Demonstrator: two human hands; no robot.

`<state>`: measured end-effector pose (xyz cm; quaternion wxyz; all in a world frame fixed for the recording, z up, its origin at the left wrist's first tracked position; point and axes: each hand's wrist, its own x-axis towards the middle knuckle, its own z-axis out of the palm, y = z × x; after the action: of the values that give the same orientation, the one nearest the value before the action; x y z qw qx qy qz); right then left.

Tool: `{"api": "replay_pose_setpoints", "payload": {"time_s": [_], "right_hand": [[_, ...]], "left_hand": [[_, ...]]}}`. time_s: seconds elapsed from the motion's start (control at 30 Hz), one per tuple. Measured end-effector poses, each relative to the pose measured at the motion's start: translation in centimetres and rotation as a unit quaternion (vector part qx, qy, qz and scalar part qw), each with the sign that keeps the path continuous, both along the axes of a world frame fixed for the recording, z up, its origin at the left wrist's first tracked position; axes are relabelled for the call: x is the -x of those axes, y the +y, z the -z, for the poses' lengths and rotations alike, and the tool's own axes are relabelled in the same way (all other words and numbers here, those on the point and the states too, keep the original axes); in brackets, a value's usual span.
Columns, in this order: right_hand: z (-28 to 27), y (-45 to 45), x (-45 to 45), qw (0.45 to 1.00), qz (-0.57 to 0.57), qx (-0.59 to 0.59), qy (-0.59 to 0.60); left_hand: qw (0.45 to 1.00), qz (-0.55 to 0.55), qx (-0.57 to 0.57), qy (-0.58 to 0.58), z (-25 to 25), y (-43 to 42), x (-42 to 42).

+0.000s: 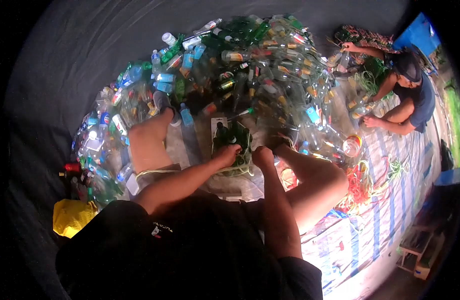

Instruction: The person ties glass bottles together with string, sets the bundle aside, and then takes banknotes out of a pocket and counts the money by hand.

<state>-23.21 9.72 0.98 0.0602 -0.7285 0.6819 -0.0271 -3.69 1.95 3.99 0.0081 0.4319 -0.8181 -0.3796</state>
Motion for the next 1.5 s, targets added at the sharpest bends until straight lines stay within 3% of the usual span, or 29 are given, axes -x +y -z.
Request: {"api": "replay_pose_setpoints", "payload": {"time_s": [0.1,0.17,0.2,0.27,0.3,0.37,0.4,0.47,0.5,0.6,0.67,0.7,0.77,0.8,0.87,0.9,1.0,1.03,1.07,1.1,1.17,1.2,1.27,1.33,1.37,1.4,1.47,1.5], "right_hand": [[-1.4,-1.0,0.5,0.996,-0.069,0.000,0.051],[-2.9,-2.6,0.5,0.982,-0.064,-0.141,-0.108],[-3.1,-3.7,0.4,0.982,-0.066,-0.142,-0.104],[-2.9,-6.2,-0.4,0.961,-0.249,-0.109,0.059],[-2.2,-7.6,-0.8,0.959,-0.253,-0.113,0.062],[-0.6,-10.1,-2.0,0.965,-0.187,-0.175,-0.049],[-2.5,-10.4,-2.9,0.964,-0.192,-0.180,-0.045],[-8.2,-10.6,-4.4,0.968,-0.068,-0.236,0.050],[-8.0,-10.8,-4.3,0.966,-0.075,-0.240,0.056],[-7.3,-9.1,-3.8,0.986,0.004,-0.165,-0.012],[-6.8,-7.6,-3.6,0.980,0.145,-0.092,-0.096],[-5.2,-6.9,-2.8,0.980,0.147,-0.093,-0.094],[-0.9,-5.5,-0.8,0.925,0.252,-0.165,-0.234],[-0.9,-4.9,-1.3,0.924,0.254,-0.163,-0.235],[-1.6,-4.2,-2.7,0.745,0.418,-0.180,-0.489],[0.8,-4.2,-2.2,0.715,0.421,-0.223,-0.511],[2.9,-3.1,-2.8,0.696,0.404,-0.261,-0.533],[2.6,-2.4,-3.7,0.733,0.381,-0.278,-0.489],[2.3,-1.8,-4.6,0.732,0.382,-0.278,-0.491],[0.7,-1.0,-5.9,0.697,0.409,-0.261,-0.528],[-2.8,0.2,-8.2,0.627,0.445,-0.227,-0.598],[-2.4,0.7,-8.9,0.622,0.446,-0.228,-0.602],[-0.4,1.4,-9.2,0.622,0.394,-0.187,-0.651],[0.4,1.7,-7.1,0.628,0.370,-0.233,-0.644],[1.2,2.4,-5.6,0.822,0.142,-0.120,-0.539],[2.0,2.9,-4.6,0.923,-0.103,0.009,-0.372],[3.4,3.1,-4.2,0.922,-0.112,-0.034,-0.368],[5.6,3.0,-4.3,0.875,-0.014,-0.088,-0.476]], "left_hand": [[1.000,-0.003,0.004,0.020,0.4,-0.2,0.1],[0.999,-0.008,0.016,0.047,1.5,-0.2,-0.2],[0.997,-0.009,0.030,0.072,2.1,-0.2,-0.3],[0.992,-0.003,0.066,0.111,4.0,-0.2,-0.4],[0.984,0.007,0.102,0.144,4.6,-0.1,-0.4],[0.984,0.010,0.103,0.144,3.6,-0.1,-0.7],[0.984,0.018,0.104,0.141,3.1,0.0,-0.8],[0.988,0.023,0.096,0.118,3.1,-0.3,-1.1],[0.991,0.035,0.092,0.093,2.8,-0.6,-1.2],[0.995,0.020,0.060,0.075,1.9,-0.1,-1.6],[0.997,0.004,0.044,0.060,0.9,-0.1,-1.7],[0.999,-0.009,0.032,0.042,0.6,-0.3,-1.7],[0.998,0.026,0.051,0.029,0.5,-0.5,-2.0],[0.995,0.059,0.073,0.013,0.3,-0.8,-2.1],[0.994,0.086,0.065,-0.010,0.3,-1.8,-2.3],[0.994,0.098,0.048,-0.007,0.6,-2.2,-2.6],[0.991,0.127,0.030,-0.012,-0.8,-3.5,-3.2],[0.977,0.200,0.051,-0.054,-0.4,-4.1,-3.2],[0.955,0.271,0.071,-0.096,0.0,-4.6,-3.3],[0.959,0.261,0.059,-0.093,-1.2,-4.7,-3.6],[0.952,0.276,0.049,-0.127,1.4,-5.8,-3.5],[0.943,0.291,0.039,-0.157,2.4,-5.9,-3.7],[0.942,0.294,0.064,-0.151,-1.8,-4.5,-4.4],[0.941,0.294,0.093,-0.142,-3.5,-4.2,-4.3],[0.950,0.267,0.105,-0.127,-3.3,-3.8,-4.4],[0.957,0.240,0.119,-0.111,-3.0,-3.6,-4.4],[0.957,0.253,0.091,-0.104,-2.4,-3.6,-4.1],[0.957,0.265,0.065,-0.096,-2.3,-3.9,-3.8]]}}
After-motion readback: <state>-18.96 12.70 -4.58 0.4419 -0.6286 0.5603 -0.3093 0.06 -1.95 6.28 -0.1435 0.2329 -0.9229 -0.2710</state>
